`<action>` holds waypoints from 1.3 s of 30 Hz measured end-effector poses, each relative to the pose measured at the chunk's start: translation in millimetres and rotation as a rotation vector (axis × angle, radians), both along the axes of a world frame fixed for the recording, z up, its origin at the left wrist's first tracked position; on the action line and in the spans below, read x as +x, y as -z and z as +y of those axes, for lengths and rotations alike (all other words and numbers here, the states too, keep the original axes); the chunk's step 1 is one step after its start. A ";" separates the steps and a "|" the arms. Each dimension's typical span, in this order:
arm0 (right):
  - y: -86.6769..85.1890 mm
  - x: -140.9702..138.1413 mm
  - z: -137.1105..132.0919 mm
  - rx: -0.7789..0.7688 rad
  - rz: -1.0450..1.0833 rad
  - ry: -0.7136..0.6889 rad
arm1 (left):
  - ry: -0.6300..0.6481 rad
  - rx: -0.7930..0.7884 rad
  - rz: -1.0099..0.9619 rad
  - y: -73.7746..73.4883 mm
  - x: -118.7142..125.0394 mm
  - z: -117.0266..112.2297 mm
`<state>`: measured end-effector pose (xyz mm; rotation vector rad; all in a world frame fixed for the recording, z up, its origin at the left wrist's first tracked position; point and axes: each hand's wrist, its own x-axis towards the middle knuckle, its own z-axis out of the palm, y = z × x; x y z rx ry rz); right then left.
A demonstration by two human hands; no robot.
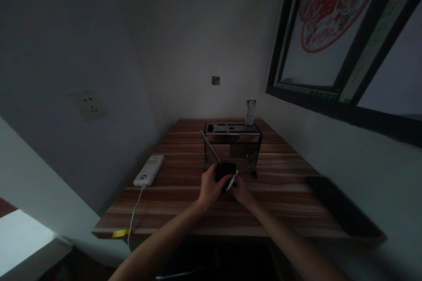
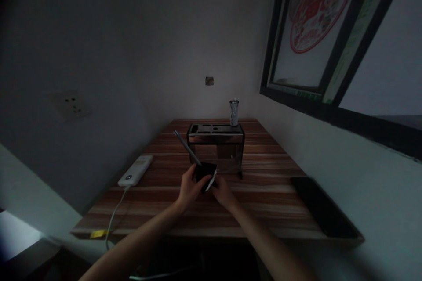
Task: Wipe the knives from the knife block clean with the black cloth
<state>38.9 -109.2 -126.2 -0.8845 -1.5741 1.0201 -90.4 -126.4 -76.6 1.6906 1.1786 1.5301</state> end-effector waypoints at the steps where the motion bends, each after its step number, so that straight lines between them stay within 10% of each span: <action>1: -0.7 -0.5 -0.6 0.000 0.002 0.001 | -0.003 -0.005 -0.009 -0.7 0.0 -0.2; 12: -7.4 -5.8 -1.8 -0.039 -0.047 -0.050 | -0.124 0.039 -0.025 -19.2 -7.5 -0.4; 30: -13.9 -7.8 -5.0 -0.092 -0.120 0.028 | -0.182 0.190 -0.209 -107.6 -36.1 18.8; 39: -15.7 -8.9 -8.9 -0.176 -0.112 -0.016 | -0.186 0.228 -0.204 -127.2 -41.9 25.0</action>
